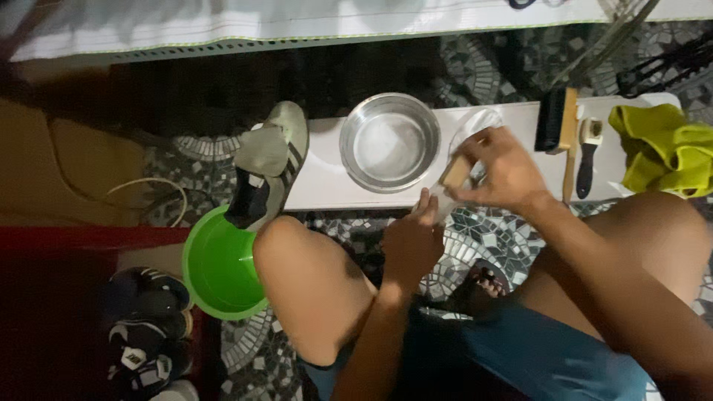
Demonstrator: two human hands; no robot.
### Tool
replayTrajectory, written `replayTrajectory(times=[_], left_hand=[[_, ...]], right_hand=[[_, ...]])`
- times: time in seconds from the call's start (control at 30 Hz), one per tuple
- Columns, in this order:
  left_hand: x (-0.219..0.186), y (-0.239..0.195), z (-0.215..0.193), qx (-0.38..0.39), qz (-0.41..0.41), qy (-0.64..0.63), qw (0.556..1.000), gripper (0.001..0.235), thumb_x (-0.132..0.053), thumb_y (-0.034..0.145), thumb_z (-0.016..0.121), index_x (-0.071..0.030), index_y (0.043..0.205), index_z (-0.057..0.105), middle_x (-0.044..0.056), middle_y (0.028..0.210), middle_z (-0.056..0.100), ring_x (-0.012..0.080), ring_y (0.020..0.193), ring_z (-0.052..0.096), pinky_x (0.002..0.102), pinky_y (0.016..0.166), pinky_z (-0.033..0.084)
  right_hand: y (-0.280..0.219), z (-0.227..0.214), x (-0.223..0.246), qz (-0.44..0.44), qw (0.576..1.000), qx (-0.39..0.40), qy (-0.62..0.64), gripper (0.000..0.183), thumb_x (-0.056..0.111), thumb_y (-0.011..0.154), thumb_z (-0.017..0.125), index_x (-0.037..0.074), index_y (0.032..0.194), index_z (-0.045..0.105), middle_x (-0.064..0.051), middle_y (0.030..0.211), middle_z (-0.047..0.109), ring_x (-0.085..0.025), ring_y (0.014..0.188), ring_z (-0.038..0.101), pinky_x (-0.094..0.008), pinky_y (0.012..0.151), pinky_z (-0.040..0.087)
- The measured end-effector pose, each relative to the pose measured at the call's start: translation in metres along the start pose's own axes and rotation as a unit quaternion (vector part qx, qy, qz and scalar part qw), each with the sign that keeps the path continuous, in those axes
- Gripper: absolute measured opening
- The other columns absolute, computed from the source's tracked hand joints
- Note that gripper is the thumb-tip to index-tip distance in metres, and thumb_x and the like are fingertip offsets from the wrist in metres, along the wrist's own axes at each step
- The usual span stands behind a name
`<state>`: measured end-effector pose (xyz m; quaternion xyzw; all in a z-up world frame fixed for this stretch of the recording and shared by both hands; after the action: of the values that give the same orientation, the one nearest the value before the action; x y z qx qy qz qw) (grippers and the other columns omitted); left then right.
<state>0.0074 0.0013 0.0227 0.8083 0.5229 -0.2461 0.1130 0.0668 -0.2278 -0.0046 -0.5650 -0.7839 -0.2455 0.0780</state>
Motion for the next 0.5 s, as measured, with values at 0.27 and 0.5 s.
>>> replayTrajectory(times=[0.27, 0.5], left_hand=[[0.017, -0.001, 0.023, -0.055, 0.033, -0.059, 0.996, 0.054, -0.024, 0.095, 0.073, -0.006, 0.146, 0.073, 0.021, 0.158, 0.069, 0.0450, 0.103, 0.083, 0.057, 0.085, 0.067], [0.007, 0.000, -0.009, -0.067, 0.035, -0.080, 0.994, 0.059, -0.030, 0.098, 0.069, -0.002, 0.150, 0.062, 0.028, 0.160, 0.065, 0.0545, 0.103, 0.078, 0.063, 0.076, 0.059]], right_hand=[[-0.002, 0.004, 0.009, -0.024, 0.998, -0.055, -0.010, 0.066, 0.060, 0.065, 0.101, 0.020, 0.114, 0.081, -0.014, 0.119, 0.070, -0.038, 0.107, 0.072, -0.046, 0.098, 0.062], [0.000, -0.013, 0.010, -0.031, 0.999, -0.022, -0.031, 0.068, 0.046, 0.077, 0.096, 0.008, 0.128, 0.072, -0.024, 0.123, 0.061, -0.045, 0.116, 0.060, -0.054, 0.097, 0.056]])
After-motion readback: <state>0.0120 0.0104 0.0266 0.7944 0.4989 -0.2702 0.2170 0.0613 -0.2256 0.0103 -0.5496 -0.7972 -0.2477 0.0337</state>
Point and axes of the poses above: each hand's wrist, its own y-axis towards the middle knuckle, its own z-axis out of the palm, x = y × z, the point moved 3 cm from there along y, towards the middle knuckle
